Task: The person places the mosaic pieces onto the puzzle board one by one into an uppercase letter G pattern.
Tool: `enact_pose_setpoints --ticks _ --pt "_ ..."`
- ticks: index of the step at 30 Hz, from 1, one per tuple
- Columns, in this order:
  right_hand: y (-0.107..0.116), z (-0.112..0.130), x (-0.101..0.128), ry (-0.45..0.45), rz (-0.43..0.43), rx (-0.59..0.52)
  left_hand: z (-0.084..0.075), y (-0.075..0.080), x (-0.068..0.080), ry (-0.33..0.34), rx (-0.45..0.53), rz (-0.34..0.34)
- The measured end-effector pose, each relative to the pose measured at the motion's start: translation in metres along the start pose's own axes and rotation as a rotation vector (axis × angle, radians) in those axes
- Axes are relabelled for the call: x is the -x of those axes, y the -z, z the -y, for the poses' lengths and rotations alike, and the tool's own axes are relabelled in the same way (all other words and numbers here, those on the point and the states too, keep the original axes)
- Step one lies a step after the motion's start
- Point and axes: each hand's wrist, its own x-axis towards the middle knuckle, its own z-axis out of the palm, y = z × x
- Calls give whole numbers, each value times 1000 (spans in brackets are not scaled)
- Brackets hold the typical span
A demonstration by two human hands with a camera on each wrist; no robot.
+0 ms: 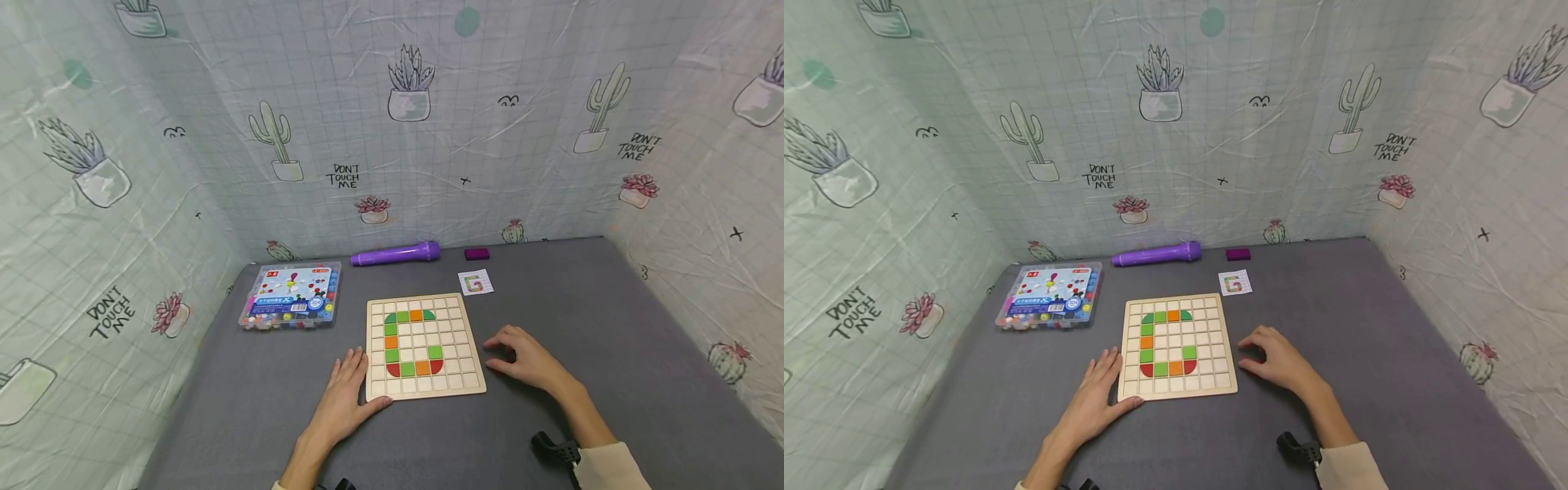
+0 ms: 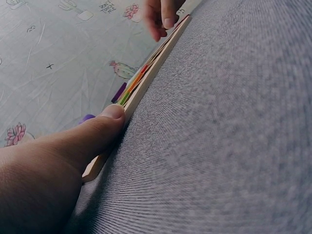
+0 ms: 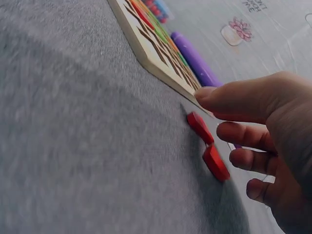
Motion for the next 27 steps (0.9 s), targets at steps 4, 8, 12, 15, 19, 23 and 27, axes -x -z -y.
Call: enact_pose_setpoints --ticks 4,8,12,15,19,23,27 --pt "3 0 6 -32 23 23 0 0 0 1 6 3" --pt "3 -1 11 -65 46 27 0 0 0 3 3 2" --pt "2 -2 12 -58 44 12 1 -1 -1 -3 -2 -5" --pt "1 -3 11 -38 38 -1 1 -2 -1 -13 -9 -18" --pt "-1 -4 9 -20 25 -13 1 -2 -1 -9 -7 -14" --pt "-3 -2 9 -10 21 -1 0 -2 -1 1 0 -1" --pt "-3 1 7 -21 16 17 0 -1 -1 7 3 3"
